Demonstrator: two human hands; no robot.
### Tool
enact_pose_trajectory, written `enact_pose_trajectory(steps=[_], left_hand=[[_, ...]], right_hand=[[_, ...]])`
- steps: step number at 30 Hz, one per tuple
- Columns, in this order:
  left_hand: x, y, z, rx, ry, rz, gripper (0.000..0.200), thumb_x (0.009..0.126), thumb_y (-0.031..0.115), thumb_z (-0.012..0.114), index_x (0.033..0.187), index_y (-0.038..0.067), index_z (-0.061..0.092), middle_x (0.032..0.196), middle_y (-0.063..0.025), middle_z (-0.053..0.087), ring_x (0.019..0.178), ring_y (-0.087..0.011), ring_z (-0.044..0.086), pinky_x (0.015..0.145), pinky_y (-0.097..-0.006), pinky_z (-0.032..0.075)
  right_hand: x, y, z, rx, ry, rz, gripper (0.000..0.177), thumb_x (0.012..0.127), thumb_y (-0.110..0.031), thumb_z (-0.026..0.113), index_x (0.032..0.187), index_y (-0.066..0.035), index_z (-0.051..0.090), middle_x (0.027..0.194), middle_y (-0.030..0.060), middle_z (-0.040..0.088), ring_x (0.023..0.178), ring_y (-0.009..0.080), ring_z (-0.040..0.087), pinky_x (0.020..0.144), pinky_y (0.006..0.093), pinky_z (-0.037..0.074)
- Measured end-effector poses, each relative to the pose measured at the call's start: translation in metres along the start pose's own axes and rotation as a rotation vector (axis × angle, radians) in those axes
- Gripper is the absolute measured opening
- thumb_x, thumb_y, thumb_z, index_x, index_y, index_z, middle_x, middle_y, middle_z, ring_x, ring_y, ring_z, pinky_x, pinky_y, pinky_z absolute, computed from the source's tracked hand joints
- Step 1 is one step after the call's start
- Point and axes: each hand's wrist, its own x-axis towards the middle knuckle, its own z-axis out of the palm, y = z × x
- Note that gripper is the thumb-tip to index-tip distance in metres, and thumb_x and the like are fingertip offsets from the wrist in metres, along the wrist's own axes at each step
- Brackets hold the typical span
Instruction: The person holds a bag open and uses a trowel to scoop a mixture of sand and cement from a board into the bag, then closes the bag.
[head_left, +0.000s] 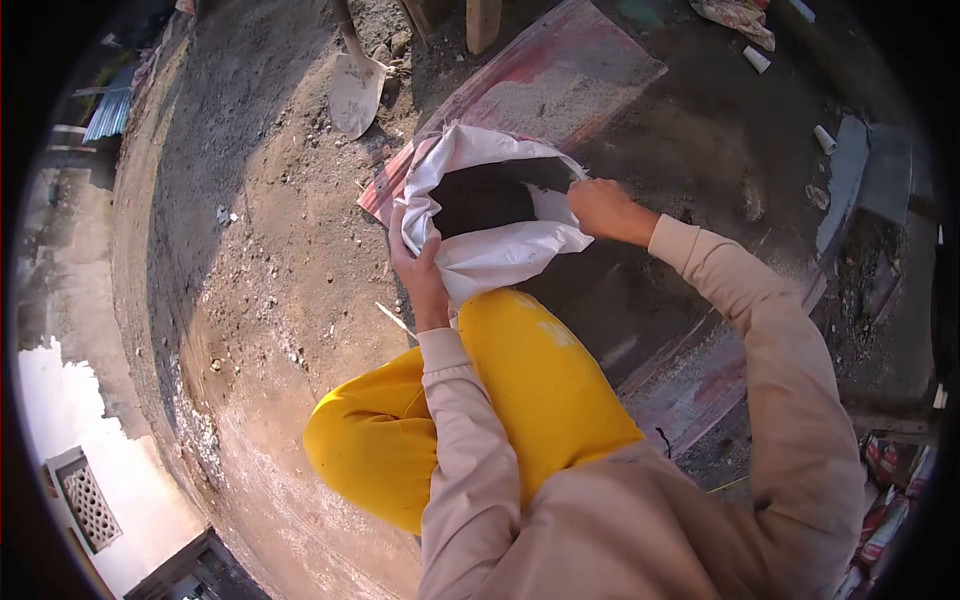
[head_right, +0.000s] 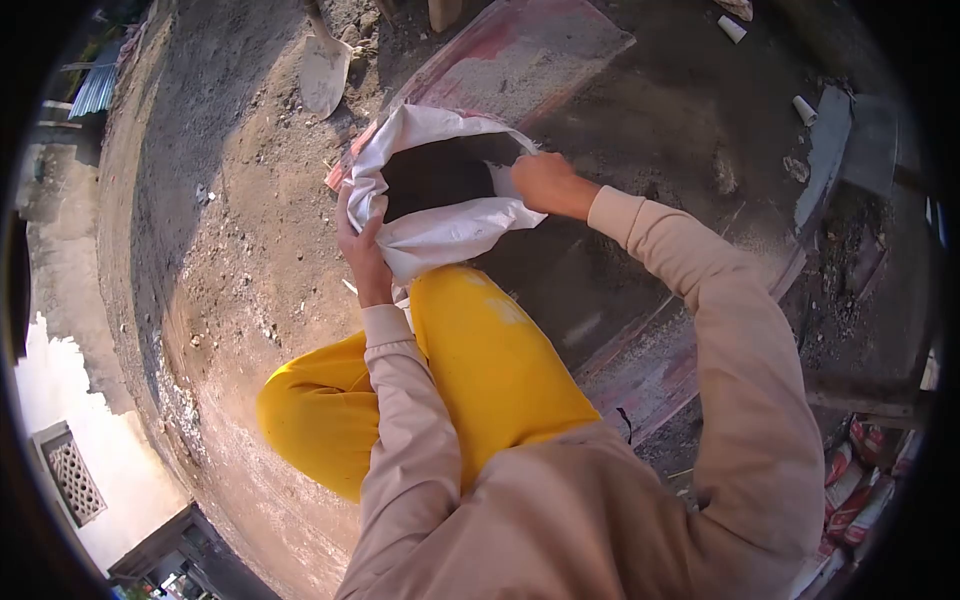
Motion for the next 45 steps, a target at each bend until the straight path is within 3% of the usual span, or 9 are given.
enact_pose_trajectory(steps=[5, 10, 12, 15, 20, 26, 28, 33, 45], left_hand=[[-0.002, 0.000, 0.005, 0.017, -0.051, 0.003, 0.062, 0.071, -0.002, 0.056, 0.130, -0.003, 0.039, 0.130, -0.0146, 0.042, 0.118, -0.0227, 0.041, 0.101, -0.0315, 0.028], [-0.007, 0.008, 0.005, 0.038, -0.054, -0.048, 0.061, 0.073, -0.002, 0.053, 0.132, -0.001, 0.036, 0.128, -0.0151, 0.042, 0.118, -0.0251, 0.041, 0.100, -0.0342, 0.030], [-0.008, 0.007, 0.003, 0.064, -0.072, -0.045, 0.061, 0.074, -0.001, 0.053, 0.132, 0.000, 0.036, 0.128, -0.0149, 0.042, 0.118, -0.0256, 0.041, 0.100, -0.0349, 0.030], [-0.010, 0.010, 0.003, 0.012, -0.034, -0.063, 0.059, 0.074, 0.000, 0.054, 0.131, 0.000, 0.037, 0.128, -0.0144, 0.042, 0.118, -0.0264, 0.041, 0.100, -0.0362, 0.030], [-0.006, 0.005, -0.003, 0.095, -0.076, 0.002, 0.059, 0.075, 0.002, 0.052, 0.131, 0.000, 0.036, 0.124, -0.0158, 0.044, 0.113, -0.0277, 0.046, 0.097, -0.0380, 0.036], [-0.006, 0.000, -0.004, 0.137, -0.045, -0.036, 0.061, 0.073, 0.004, 0.053, 0.132, 0.001, 0.036, 0.126, -0.0148, 0.043, 0.115, -0.0284, 0.045, 0.099, -0.0386, 0.035], [-0.009, 0.002, 0.000, 0.120, -0.049, -0.043, 0.063, 0.073, 0.005, 0.054, 0.132, 0.000, 0.036, 0.128, -0.0150, 0.041, 0.118, -0.0282, 0.041, 0.101, -0.0385, 0.031], [-0.013, 0.002, -0.002, 0.081, -0.065, -0.047, 0.064, 0.072, 0.006, 0.055, 0.133, -0.002, 0.035, 0.132, -0.0153, 0.039, 0.122, -0.0280, 0.037, 0.103, -0.0384, 0.026], [-0.024, 0.003, -0.005, -0.013, -0.087, -0.126, 0.063, 0.070, 0.005, 0.055, 0.130, 0.000, 0.038, 0.129, -0.0140, 0.040, 0.119, -0.0286, 0.039, 0.102, -0.0379, 0.028]], right_hand=[[-0.044, -0.005, 0.048, 0.208, 0.055, -0.002, 0.026, 0.065, -0.002, 0.059, 0.090, 0.005, 0.058, 0.086, 0.0217, 0.063, 0.077, 0.0362, 0.063, 0.065, 0.0436, 0.052], [-0.027, -0.016, 0.066, 0.295, 0.236, -0.065, 0.015, 0.065, -0.004, 0.059, 0.077, 0.005, 0.058, 0.073, 0.0208, 0.062, 0.066, 0.0339, 0.064, 0.058, 0.0419, 0.051], [-0.022, -0.014, 0.038, 0.892, -0.124, 0.109, 0.019, 0.071, -0.011, 0.057, 0.084, 0.003, 0.055, 0.074, 0.0146, 0.059, 0.061, 0.0241, 0.062, 0.052, 0.0360, 0.049], [-0.031, 0.005, 0.026, 1.391, -0.348, 0.087, 0.019, 0.073, -0.017, 0.056, 0.079, 0.001, 0.055, 0.070, 0.0086, 0.056, 0.057, 0.0154, 0.057, 0.047, 0.0297, 0.047], [-0.121, 0.030, 0.040, 2.002, -0.426, -0.016, 0.028, 0.083, -0.019, 0.055, 0.101, 0.002, 0.050, 0.073, 0.0027, 0.050, 0.059, 0.0110, 0.053, 0.051, 0.0259, 0.045], [-0.172, 0.030, 0.106, 1.657, 0.110, 0.425, 0.025, 0.088, -0.021, 0.052, 0.102, -0.001, 0.048, 0.069, 0.0023, 0.048, 0.055, 0.0103, 0.051, 0.048, 0.0263, 0.043], [-0.149, 0.021, 0.128, 1.779, 0.337, 0.852, 0.018, 0.089, -0.023, 0.051, 0.088, -0.006, 0.047, 0.065, 0.0008, 0.046, 0.047, 0.0105, 0.047, 0.043, 0.0273, 0.041], [-0.058, 0.031, 0.170, 1.998, 0.363, 0.842, 0.020, 0.088, -0.024, 0.051, 0.090, -0.004, 0.047, 0.065, 0.0031, 0.048, 0.047, 0.0123, 0.050, 0.041, 0.0281, 0.043], [0.062, 0.108, 0.170, 2.020, 0.969, 1.134, 0.018, 0.083, -0.018, 0.054, 0.074, -0.003, 0.048, 0.060, 0.0066, 0.048, 0.046, 0.0181, 0.051, 0.041, 0.0321, 0.044]])
